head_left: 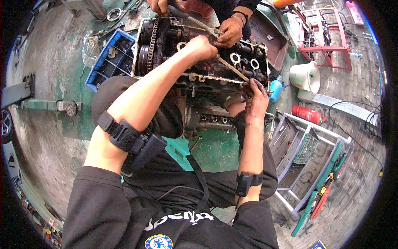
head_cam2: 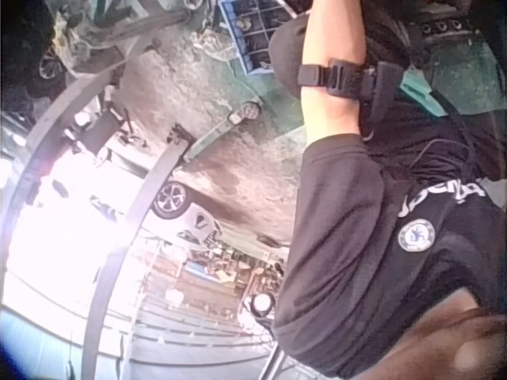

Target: The person works on a disassembled engine block, using a wrench to tighten bolts on the cylinder head while another person assists. The camera wearer stabilizes the engine and manipulates bolts with both hands.

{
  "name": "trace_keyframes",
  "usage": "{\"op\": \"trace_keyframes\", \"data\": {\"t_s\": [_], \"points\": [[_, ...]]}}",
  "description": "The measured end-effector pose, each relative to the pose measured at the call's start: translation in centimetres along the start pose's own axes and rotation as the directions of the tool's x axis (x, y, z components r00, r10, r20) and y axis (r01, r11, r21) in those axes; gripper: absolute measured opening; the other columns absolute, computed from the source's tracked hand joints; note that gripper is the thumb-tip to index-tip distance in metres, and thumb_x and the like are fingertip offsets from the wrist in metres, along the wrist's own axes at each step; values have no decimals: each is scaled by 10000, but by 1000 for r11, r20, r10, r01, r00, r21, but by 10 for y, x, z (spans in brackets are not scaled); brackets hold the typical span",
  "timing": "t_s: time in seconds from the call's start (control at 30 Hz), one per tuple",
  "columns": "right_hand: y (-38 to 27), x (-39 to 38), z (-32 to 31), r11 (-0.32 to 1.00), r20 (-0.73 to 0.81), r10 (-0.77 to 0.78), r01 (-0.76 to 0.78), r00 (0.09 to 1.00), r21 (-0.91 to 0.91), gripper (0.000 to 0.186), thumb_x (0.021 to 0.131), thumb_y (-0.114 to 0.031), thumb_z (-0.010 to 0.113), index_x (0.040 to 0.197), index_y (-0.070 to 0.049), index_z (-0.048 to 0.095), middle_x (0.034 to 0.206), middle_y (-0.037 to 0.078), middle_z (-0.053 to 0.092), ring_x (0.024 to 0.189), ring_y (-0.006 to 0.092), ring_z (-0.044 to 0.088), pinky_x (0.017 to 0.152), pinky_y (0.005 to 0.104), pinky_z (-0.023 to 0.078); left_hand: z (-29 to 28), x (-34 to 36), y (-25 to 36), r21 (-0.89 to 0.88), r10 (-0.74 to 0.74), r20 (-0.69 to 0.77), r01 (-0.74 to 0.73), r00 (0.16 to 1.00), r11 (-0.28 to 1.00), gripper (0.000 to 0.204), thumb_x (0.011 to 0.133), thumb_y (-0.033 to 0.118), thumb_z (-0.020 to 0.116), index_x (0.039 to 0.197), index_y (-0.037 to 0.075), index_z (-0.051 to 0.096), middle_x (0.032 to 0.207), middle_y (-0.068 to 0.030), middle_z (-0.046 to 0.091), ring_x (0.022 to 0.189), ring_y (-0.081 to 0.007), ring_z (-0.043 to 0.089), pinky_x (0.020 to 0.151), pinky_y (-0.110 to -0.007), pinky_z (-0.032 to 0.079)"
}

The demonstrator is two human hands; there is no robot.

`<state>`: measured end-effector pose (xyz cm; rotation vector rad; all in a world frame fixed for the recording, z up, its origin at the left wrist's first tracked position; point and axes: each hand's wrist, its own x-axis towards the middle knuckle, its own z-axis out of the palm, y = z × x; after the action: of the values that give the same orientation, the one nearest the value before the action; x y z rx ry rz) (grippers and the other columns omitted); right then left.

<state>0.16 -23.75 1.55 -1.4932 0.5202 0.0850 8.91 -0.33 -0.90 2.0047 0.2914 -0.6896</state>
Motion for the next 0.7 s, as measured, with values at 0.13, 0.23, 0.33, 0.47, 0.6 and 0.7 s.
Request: {"op": "trace_keyframes", "data": {"t_s": [0.13, 0.23, 0.33, 0.47, 0.6, 0.7], "points": [[-7, 7, -2, 991, -31, 18, -13, 999, 135, 199, 867, -129, 628, 1025, -9, 635, 854, 87, 660, 734, 173, 633, 651, 278, 514, 0, 6, -2, -52, -19, 42, 21, 999, 998, 512, 619, 308, 773, 947, -67, 653, 964, -215, 654, 890, -297, 641, 776, -351, 506], [-8, 8, -4, 995, -21, -11, 13, 1000, 97, 243, 888, -160, 612, 1095, -32, 602, 899, 101, 657, 724, 210, 633, 639, 298, 504, -2, 6, 0, 2, -6, 43, 6, 999, 1000, 559, 587, 326, 787, 962, -68, 658, 1010, -239, 653, 967, -318, 646, 832, -357, 511], [-4, 9, -3, 996, -53, -74, 76, 996, 53, 255, 893, -155, 607, 1117, -32, 599, 901, 96, 653, 732, 205, 635, 649, 295, 505, -4, -1, 5, 61, 46, 20, -47, 999, 997, 347, 720, 247, 756, 878, -47, 659, 734, -120, 678, 599, -214, 650, 578, -344, 525], [0, -5, 4, 933, -106, -287, 252, 952, -258, 250, 906, -171, 590, 1099, -14, 611, 873, 72, 641, 747, 161, 617, 670, 294, 503, -10, -16, 14, 123, 28, -62, -20, 998, 992, 470, 645, 294, 794, 940, -47, 660, 890, -181, 675, 822, -270, 662, 741, -362, 524], [7, -69, 22, 693, 107, -430, 404, 896, -597, 198, 968, -168, 483, 932, -5, 589, 752, 40, 603, 652, 124, 549, 598, 278, 454, -13, -21, 19, 174, 23, -92, -6, 996, 985, 582, 580, 334, 821, 1005, -30, 659, 1042, -211, 653, 987, -308, 642, 841, -367, 513], [14, -144, 17, 812, 849, -241, 577, 469, -88, 29, 794, -22, 641, 770, -15, 627, 758, 128, 654, 695, 281, 644, 622, 342, 503, -19, -16, 21, 281, 17, -108, 14, 994, 960, 587, 589, 354, 833, 1037, 14, 663, 1064, -173, 658, 995, -297, 642, 842, -385, 513]]}}
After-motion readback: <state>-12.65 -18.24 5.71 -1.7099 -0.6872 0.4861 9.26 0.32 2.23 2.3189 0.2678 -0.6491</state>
